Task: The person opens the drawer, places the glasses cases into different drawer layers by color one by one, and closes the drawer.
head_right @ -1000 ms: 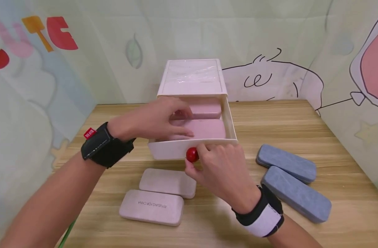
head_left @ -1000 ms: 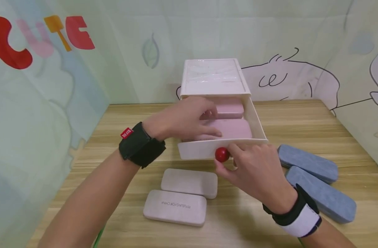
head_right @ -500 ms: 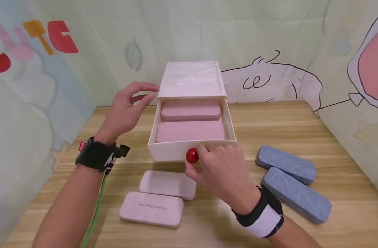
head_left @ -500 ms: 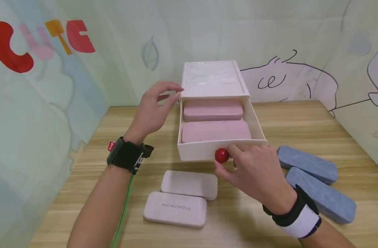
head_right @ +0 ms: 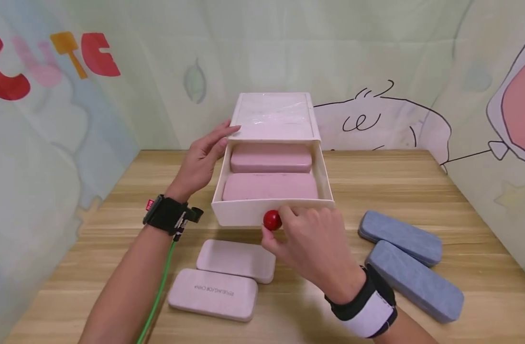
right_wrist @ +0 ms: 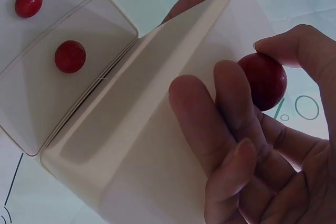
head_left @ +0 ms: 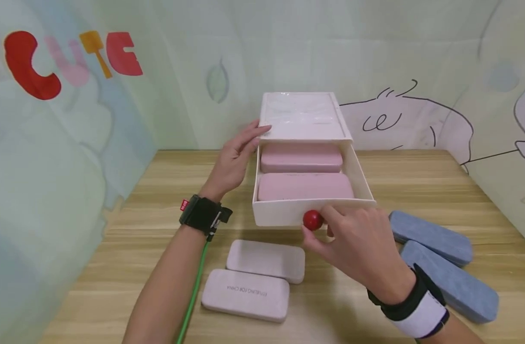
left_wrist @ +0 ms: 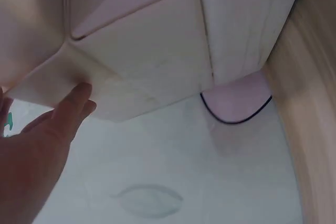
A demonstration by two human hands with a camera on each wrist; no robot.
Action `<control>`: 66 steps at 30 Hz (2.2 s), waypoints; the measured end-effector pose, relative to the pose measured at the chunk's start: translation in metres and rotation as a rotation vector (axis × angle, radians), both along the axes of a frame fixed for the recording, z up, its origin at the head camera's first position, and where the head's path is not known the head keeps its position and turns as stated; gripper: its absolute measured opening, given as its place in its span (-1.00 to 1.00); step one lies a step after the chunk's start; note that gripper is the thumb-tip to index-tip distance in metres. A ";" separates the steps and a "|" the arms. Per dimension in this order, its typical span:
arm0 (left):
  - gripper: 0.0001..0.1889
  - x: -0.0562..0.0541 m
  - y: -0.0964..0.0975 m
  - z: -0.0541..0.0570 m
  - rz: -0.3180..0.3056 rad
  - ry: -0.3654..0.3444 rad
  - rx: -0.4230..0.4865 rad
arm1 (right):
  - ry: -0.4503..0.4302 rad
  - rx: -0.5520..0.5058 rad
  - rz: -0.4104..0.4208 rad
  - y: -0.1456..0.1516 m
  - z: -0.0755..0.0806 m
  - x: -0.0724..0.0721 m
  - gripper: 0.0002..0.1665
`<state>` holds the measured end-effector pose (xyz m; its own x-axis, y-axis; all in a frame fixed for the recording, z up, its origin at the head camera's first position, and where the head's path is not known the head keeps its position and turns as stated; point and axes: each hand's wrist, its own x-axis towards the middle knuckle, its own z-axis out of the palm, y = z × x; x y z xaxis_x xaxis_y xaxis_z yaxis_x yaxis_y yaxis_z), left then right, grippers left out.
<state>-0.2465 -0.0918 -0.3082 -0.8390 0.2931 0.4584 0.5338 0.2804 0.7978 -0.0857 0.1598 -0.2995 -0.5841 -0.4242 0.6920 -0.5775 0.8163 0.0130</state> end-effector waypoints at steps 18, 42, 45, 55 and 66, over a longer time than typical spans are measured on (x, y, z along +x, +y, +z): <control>-0.58 -0.001 0.008 -0.013 -0.028 -0.122 0.206 | 0.009 -0.007 -0.005 0.002 -0.003 -0.006 -0.70; -0.57 0.002 0.007 -0.015 -0.046 -0.149 0.246 | 0.030 -0.033 -0.006 0.001 -0.007 -0.013 -0.71; -0.57 0.002 0.007 -0.014 -0.048 -0.152 0.249 | 0.022 -0.028 -0.011 0.001 -0.007 -0.013 -0.71; -0.57 0.003 0.007 -0.014 -0.047 -0.151 0.237 | 0.014 -0.035 -0.016 0.000 -0.007 -0.015 -0.71; -0.57 0.004 0.007 -0.014 -0.047 -0.156 0.234 | 0.021 -0.021 -0.035 0.000 -0.009 -0.019 -0.68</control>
